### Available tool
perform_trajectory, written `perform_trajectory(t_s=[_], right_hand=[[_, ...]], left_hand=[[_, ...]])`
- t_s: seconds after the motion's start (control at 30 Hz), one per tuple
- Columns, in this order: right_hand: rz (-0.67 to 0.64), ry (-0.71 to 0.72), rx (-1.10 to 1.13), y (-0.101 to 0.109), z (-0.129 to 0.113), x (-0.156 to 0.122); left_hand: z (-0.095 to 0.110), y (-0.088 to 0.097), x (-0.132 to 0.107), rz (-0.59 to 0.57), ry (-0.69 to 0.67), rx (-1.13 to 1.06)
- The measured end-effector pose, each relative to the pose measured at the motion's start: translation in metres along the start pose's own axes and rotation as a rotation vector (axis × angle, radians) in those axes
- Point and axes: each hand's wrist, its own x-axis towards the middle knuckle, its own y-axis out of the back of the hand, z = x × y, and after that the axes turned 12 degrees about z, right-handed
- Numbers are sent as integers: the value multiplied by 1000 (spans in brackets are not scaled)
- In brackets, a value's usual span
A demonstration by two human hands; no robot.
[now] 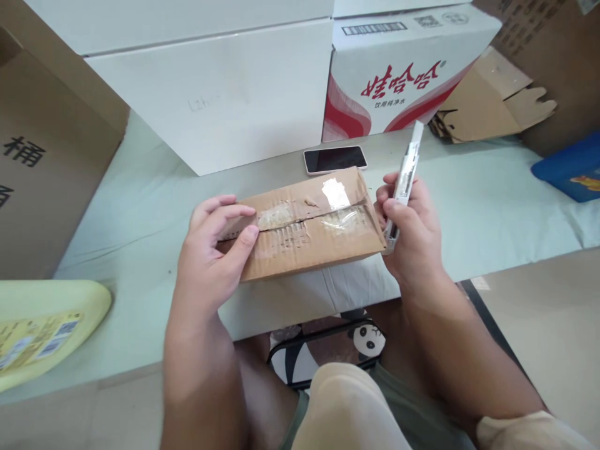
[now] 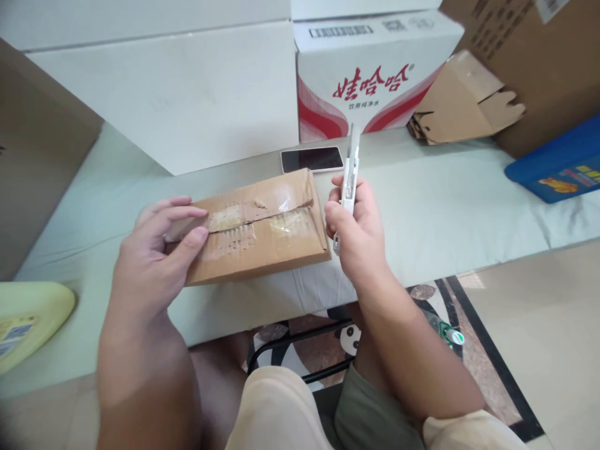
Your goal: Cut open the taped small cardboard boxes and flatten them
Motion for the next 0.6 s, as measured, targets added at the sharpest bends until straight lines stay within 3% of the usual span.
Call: perform_trajectory(t_s=[0.17,0.27,0.33,0.47,0.6], right_hand=[[94,-195,64,-3,17,11],[13,-393,-12,-4,33,15],[-90,-452,-40,-5,43,13],[-248,-359,30,-7,52,6],[-394,-56,87,-4,46,1]], left_hand=[[-27,8,1,61,144,-199],[-41,10,2,124,346,-380],[-46,9,3,159,440,-430],[-44,3,3,172,600,-466],[-33,-7,2,43,941,-550]])
